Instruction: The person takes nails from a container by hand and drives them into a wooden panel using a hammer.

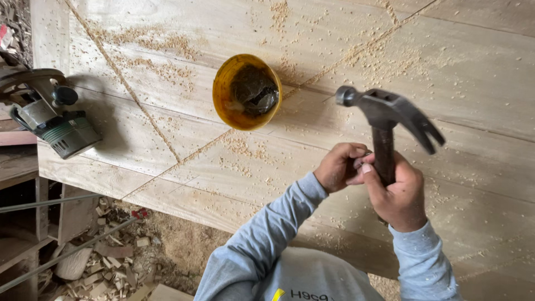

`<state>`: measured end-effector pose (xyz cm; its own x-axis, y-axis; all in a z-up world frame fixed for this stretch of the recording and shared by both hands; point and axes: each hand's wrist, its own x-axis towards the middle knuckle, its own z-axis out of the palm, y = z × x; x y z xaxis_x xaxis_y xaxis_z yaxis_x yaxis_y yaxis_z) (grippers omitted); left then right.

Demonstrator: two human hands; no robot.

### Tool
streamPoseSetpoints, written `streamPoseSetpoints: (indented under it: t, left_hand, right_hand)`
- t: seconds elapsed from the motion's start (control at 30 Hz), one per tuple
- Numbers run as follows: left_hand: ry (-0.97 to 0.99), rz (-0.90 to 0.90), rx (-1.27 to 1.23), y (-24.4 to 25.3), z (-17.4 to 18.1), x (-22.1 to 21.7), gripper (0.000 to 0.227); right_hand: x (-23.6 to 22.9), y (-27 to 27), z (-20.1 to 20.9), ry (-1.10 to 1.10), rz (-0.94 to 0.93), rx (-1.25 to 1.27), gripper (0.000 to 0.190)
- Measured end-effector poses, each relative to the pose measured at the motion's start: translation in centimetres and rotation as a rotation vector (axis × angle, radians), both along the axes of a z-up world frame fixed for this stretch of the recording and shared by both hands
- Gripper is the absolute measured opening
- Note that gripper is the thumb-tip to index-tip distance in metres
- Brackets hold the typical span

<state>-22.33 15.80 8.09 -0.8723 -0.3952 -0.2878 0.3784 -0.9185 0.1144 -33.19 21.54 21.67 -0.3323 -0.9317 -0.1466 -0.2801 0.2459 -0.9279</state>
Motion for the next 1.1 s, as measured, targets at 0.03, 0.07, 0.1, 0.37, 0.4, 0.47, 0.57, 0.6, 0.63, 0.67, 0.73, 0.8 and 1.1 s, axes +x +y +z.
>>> streamPoseSetpoints:
  t: [0.03, 0.07, 0.1, 0.37, 0.4, 0.47, 0.57, 0.6, 0.63, 0.67, 0.73, 0.8, 1.1]
  left_hand:
    - [-0.042, 0.028, -0.134, -0.4, -0.2, 0.3, 0.028]
    - [-0.082, 0.054, -0.274, -1.1, -0.2, 0.5, 0.030]
    - [-0.083, 0.053, -0.272, -1.7, 0.1, 1.0, 0.030]
    - [-0.295, 0.167, -0.433, -3.7, 1.8, 2.0, 0.023]
    - [-0.298, 0.171, -0.434, -3.7, 1.7, 2.2, 0.023]
    - [-0.450, 0.106, -0.429, -4.0, 1.2, 2.5, 0.022]
    - [-0.257, 0.095, -0.151, -4.9, -1.0, 3.1, 0.020]
    - [-0.256, 0.094, -0.147, -5.2, -2.0, 3.4, 0.020]
    - [-0.242, 0.086, -0.102, -5.6, -3.2, 3.8, 0.017]
    - [-0.223, 0.072, -0.058, -6.2, -4.5, 4.0, 0.015]
    - [-0.448, 0.110, -0.214, -7.4, -6.9, 4.4, 0.020]
    - [-0.680, 0.161, -0.374, -9.1, -8.9, 5.2, 0.025]
    - [-1.063, 0.515, -1.088, -22.7, -11.0, 10.8, 0.045]
  right_hand:
    - [-0.2, 0.0, 0.2, -0.099, -0.001, -0.009, 0.011]
    - [-0.5, -0.2, 0.3, -0.100, -0.001, -0.006, 0.011]
    - [-0.8, -0.3, 0.5, -0.012, -0.003, -0.007, 0.010]
    - [-1.7, -3.5, -1.1, -0.008, -0.066, -0.019, 0.013]
    - [-1.7, -3.9, -1.8, 0.064, -0.078, -0.006, 0.013]
    - [-1.5, -4.6, -3.0, 0.135, -0.087, 0.002, 0.013]
    - [-0.8, -5.5, -4.8, 0.126, -0.064, 0.014, 0.016]
    - [-0.4, -5.9, -5.4, 0.118, -0.044, 0.026, 0.017]
    - [-0.2, -6.3, -5.9, 0.110, -0.025, 0.038, 0.017]
    - [0.1, -6.7, -6.5, 0.115, -0.031, 0.041, 0.017]
    - [0.7, -7.8, -7.4, 0.076, -0.009, 0.089, 0.020]
    - [1.1, -8.3, -7.9, 0.022, -0.037, 0.122, 0.021]
    - [-1.3, -10.6, -10.0, -0.007, -0.065, 0.117, 0.025]
